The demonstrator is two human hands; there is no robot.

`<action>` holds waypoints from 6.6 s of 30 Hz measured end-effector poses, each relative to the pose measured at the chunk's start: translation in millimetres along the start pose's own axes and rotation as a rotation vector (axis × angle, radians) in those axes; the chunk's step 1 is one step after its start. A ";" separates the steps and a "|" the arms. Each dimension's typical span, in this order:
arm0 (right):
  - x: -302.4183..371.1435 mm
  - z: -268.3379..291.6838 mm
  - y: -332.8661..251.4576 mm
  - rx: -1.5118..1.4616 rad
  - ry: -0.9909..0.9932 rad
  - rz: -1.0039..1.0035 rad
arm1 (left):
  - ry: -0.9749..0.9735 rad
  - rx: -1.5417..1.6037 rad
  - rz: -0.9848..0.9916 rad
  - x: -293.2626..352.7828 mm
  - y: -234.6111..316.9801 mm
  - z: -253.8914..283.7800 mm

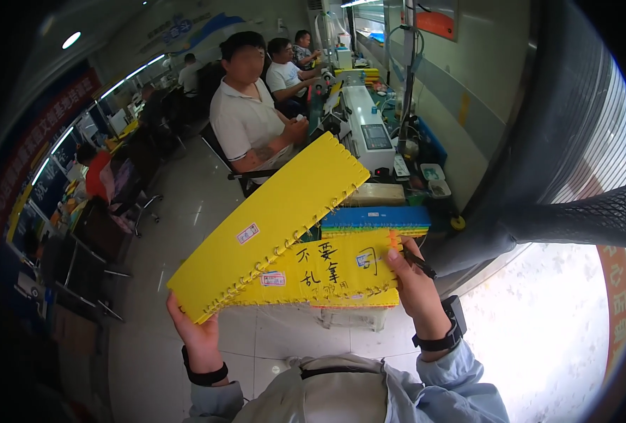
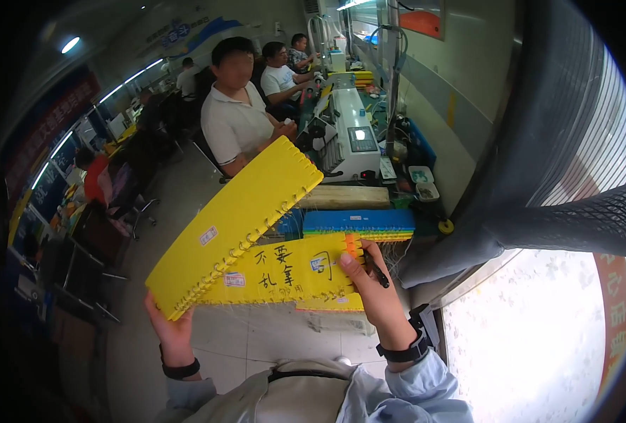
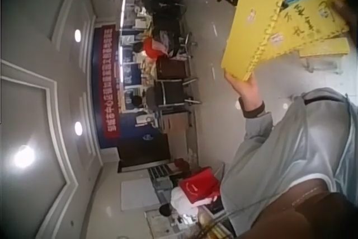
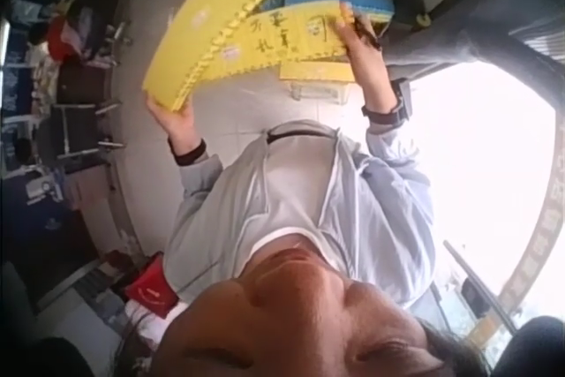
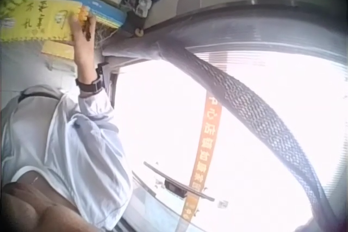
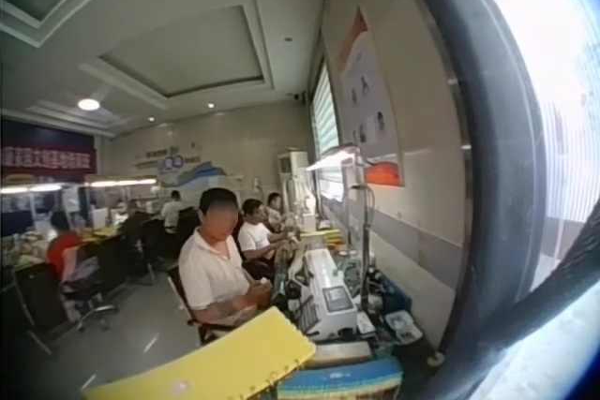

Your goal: Sorting and marking different colored foam components with a pen in a fabrication environment.

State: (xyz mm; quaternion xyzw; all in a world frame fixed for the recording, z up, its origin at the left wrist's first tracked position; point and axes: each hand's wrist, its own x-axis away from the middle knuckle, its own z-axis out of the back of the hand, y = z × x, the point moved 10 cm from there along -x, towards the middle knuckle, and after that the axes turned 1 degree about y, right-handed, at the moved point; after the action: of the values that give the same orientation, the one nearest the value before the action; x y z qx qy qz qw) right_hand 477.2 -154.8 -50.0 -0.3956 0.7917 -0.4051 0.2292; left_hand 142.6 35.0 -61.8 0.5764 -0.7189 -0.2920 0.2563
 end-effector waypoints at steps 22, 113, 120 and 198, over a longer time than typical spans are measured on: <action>1.0 6.9 -11.1 0.043 0.039 0.087 | -0.070 0.061 -0.003 0.2 14.6 -17.5; 25.8 54.1 -17.7 0.057 0.034 0.218 | -0.316 -0.444 0.055 29.6 -9.5 -45.6; 21.7 63.3 -49.6 0.600 0.149 0.442 | -0.152 -0.515 -0.011 37.0 -8.4 -36.5; 69.0 -69.7 -94.1 0.506 -0.105 0.514 | -0.245 -0.454 -0.068 41.5 -6.9 -82.9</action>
State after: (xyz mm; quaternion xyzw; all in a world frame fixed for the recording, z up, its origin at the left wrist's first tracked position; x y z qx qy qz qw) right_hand 430.9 -212.6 64.0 -0.1347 0.7270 -0.4967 0.4545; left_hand 197.3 -17.0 -7.6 0.4883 -0.6409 -0.5220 0.2799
